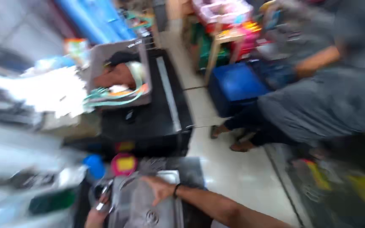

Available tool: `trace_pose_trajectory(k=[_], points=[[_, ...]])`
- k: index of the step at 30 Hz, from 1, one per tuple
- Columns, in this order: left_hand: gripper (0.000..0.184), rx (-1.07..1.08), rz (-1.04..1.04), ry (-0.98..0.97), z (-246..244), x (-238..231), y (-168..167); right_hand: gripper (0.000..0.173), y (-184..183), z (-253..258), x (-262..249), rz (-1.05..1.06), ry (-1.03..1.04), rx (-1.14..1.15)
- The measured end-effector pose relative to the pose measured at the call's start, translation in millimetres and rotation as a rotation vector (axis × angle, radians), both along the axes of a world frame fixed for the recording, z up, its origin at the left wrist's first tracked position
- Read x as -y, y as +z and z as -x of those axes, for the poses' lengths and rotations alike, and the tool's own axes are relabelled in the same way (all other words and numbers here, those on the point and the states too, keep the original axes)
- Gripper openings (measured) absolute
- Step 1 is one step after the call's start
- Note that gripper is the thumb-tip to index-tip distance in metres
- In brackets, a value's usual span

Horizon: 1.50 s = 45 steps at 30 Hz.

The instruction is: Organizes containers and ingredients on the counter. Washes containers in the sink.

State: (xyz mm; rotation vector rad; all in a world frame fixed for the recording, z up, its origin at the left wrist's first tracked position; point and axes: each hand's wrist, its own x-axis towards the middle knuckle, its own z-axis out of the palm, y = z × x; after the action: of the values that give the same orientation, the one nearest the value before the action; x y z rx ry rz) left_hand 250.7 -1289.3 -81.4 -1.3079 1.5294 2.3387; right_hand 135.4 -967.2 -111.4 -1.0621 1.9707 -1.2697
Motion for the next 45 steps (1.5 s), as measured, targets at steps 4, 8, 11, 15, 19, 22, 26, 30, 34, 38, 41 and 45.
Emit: trace_pose_trajectory(k=[4,8,11,15,19,22,26,30,34,38,41,45], points=[[0.016,0.135,0.042,0.234,8,13,-27,0.138,-4,-5,7,-0.092,0.147,0.045],[0.016,0.200,0.033,0.244,9,19,-34,0.139,-14,-1,16,-0.182,0.041,0.037],[0.017,0.238,0.021,0.241,10,20,-36,0.138,-20,-12,17,-0.163,0.117,0.040],[0.011,0.291,0.032,0.269,14,22,-27,0.136,-18,-6,13,-0.256,0.067,0.005],[0.006,0.292,0.023,0.301,16,21,-34,0.139,-38,-17,20,-0.154,0.105,0.101],[0.007,0.327,0.044,0.315,19,22,-24,0.141,-41,-12,24,-0.188,0.058,0.143],[0.006,0.297,0.002,0.321,17,22,-34,0.142,-44,-18,29,-0.155,0.123,0.163],[0.008,0.317,0.058,0.289,13,24,-32,0.143,-34,-7,29,-0.123,0.083,0.227],[0.011,0.271,0.091,0.306,17,26,-42,0.138,3,-21,27,-0.076,0.140,0.108],[0.015,0.318,0.471,0.170,17,10,-40,0.141,56,-25,3,-0.191,0.071,0.303],[0.022,0.505,1.050,-0.141,18,-2,-40,0.133,75,-29,0,-0.393,-0.070,0.645],[0.028,0.579,1.199,-0.186,18,-19,-35,0.123,64,-40,-12,-0.642,-0.157,0.943]])
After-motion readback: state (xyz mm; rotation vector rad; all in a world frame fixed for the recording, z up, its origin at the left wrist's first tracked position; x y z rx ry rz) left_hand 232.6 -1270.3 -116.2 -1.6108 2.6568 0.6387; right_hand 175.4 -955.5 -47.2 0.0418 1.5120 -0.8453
